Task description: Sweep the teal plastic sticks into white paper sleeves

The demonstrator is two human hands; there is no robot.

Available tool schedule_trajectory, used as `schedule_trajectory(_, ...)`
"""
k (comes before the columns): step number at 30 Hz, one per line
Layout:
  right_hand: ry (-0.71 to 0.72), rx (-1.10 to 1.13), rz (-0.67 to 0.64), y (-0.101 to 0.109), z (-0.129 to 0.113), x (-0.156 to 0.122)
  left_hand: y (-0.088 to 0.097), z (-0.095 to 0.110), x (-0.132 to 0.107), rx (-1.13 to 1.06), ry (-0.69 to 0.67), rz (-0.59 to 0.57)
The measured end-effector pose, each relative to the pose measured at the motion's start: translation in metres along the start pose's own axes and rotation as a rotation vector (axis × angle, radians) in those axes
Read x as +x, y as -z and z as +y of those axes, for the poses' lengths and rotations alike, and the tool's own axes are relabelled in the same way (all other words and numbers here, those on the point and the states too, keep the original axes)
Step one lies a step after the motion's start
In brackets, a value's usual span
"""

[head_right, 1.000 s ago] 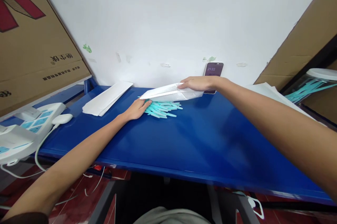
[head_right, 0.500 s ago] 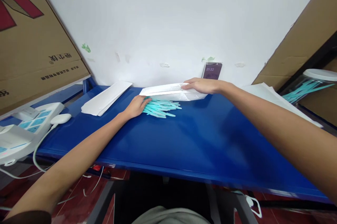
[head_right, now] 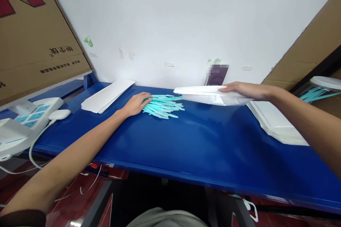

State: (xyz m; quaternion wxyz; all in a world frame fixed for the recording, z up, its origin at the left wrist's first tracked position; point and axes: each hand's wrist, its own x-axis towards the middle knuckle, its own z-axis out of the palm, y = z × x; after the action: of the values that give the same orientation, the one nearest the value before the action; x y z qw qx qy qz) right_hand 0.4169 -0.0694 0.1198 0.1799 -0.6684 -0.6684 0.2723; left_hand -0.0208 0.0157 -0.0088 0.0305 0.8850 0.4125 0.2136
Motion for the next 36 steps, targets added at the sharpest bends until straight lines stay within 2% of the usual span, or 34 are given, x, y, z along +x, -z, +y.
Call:
schedule_trajectory(4,-0.077,0.078,-0.094,0.003,0.006,-0.006,0.007,0.005,-0.002,0.022,0.019,-0.006)
schedule_trajectory(9,-0.023,0.131,-0.129,-0.01,-0.003,0.001,0.011,0.015,-0.003,-0.01,-0.023,-0.002)
schedule_trajectory(12,0.077,0.15,-0.156,-0.022,-0.016,0.006,0.01,0.023,-0.003,-0.044,-0.045,0.078)
schedule_trajectory(16,0.2,0.231,-0.192,-0.037,-0.033,0.006,0.014,0.035,-0.004,-0.151,-0.045,0.242)
schedule_trajectory(20,0.247,0.418,-0.214,-0.05,-0.036,0.0,0.023,0.058,-0.006,-0.433,-0.049,0.348)
schedule_trajectory(22,0.31,0.5,-0.194,-0.057,-0.033,-0.001,0.025,0.079,-0.008,-0.636,-0.093,0.321)
schedule_trajectory(25,0.313,0.587,-0.213,-0.068,-0.024,-0.002,0.024,0.115,-0.014,-0.905,-0.176,0.145)
schedule_trajectory(27,0.293,0.641,-0.256,-0.074,-0.017,-0.003,0.021,0.136,-0.02,-1.003,-0.227,0.017)
schedule_trajectory(29,0.289,0.669,-0.302,-0.077,-0.01,-0.004,0.019,0.149,-0.026,-1.016,-0.285,-0.048)
schedule_trajectory(32,0.216,0.62,-0.292,-0.073,-0.003,-0.004,0.022,0.146,-0.028,-0.921,-0.356,-0.026)
schedule_trajectory(34,0.168,0.484,-0.208,-0.064,-0.006,-0.002,0.029,0.128,-0.021,-0.802,-0.319,0.042)
schedule_trajectory(36,0.196,0.26,-0.104,-0.051,-0.016,0.002,0.037,0.098,-0.008,-0.663,-0.182,0.149)
